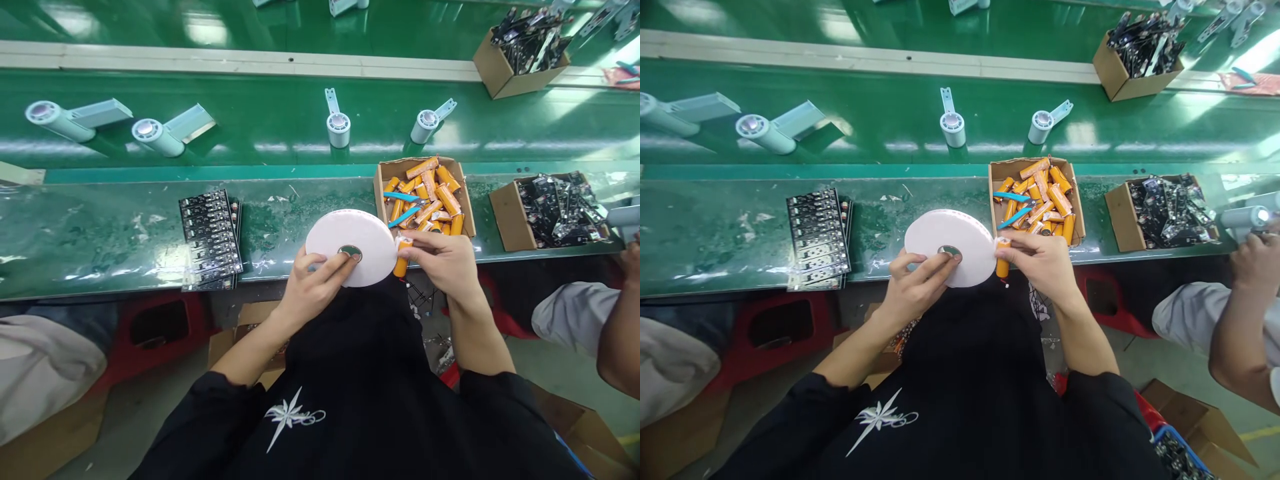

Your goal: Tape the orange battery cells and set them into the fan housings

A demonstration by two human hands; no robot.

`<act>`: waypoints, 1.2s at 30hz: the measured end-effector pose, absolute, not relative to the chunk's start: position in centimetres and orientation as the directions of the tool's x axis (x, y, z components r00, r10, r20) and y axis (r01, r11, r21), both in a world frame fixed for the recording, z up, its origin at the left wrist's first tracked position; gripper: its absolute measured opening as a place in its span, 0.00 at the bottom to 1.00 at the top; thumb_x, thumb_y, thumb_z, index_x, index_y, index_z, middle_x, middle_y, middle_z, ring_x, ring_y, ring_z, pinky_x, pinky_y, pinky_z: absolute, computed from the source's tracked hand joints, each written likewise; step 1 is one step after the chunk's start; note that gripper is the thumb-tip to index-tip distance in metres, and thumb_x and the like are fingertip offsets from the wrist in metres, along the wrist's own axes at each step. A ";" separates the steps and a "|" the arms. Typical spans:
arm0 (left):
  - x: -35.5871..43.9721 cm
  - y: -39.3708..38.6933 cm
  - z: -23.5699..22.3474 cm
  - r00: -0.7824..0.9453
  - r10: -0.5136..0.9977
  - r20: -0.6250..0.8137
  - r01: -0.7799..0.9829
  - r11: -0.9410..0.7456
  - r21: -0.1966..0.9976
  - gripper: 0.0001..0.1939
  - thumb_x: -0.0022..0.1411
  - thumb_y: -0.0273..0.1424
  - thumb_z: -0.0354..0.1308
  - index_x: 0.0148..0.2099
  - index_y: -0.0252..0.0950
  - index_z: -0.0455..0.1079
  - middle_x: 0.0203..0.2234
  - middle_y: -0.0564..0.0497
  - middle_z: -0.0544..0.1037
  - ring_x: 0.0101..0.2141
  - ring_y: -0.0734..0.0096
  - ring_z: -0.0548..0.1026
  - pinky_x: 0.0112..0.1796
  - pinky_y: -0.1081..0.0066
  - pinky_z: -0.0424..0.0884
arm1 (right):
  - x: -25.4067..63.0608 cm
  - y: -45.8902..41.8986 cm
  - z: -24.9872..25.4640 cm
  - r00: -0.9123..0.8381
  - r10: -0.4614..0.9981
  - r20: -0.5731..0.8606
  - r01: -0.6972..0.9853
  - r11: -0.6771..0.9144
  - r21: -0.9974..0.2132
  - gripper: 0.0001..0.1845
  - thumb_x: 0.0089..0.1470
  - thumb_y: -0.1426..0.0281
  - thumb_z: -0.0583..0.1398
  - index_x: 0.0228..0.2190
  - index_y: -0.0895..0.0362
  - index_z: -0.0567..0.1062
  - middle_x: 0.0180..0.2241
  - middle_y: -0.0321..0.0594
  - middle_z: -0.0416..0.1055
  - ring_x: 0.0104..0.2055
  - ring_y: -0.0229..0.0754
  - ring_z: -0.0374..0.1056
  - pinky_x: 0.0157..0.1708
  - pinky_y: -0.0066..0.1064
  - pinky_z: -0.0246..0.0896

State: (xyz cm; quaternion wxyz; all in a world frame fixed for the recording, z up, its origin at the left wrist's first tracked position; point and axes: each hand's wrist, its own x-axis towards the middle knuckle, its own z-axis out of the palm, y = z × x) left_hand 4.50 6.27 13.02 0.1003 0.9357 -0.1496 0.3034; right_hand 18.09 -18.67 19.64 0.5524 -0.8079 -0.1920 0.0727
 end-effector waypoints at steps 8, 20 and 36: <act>4.5 3.5 11.5 0.830 -0.009 0.557 -0.185 -0.948 0.260 0.33 0.67 0.34 0.70 0.72 0.50 0.72 0.47 0.44 0.84 0.46 0.52 0.63 0.52 0.52 0.62 | 17.1 -17.7 16.0 0.959 -0.025 0.281 0.271 -0.192 -0.943 0.21 0.65 0.52 0.69 0.54 0.47 0.83 0.36 0.36 0.85 0.35 0.46 0.82 0.38 0.39 0.85; 5.6 2.9 13.6 0.707 -0.074 0.703 -0.253 -0.955 0.154 0.36 0.66 0.31 0.72 0.73 0.44 0.69 0.41 0.45 0.84 0.40 0.55 0.63 0.46 0.55 0.63 | 13.3 -17.1 14.6 0.992 0.089 0.095 0.078 0.175 -0.982 0.45 0.54 0.53 0.77 0.66 0.42 0.65 0.54 0.46 0.83 0.57 0.56 0.81 0.53 0.48 0.82; 6.1 16.5 11.6 0.931 -0.089 0.355 -0.142 -0.982 0.126 0.32 0.65 0.43 0.68 0.68 0.43 0.73 0.58 0.36 0.81 0.55 0.32 0.72 0.54 0.40 0.67 | 20.9 -26.6 15.2 0.994 -0.095 0.059 0.092 0.396 -0.914 0.15 0.60 0.54 0.73 0.45 0.44 0.82 0.49 0.35 0.85 0.45 0.38 0.84 0.43 0.27 0.83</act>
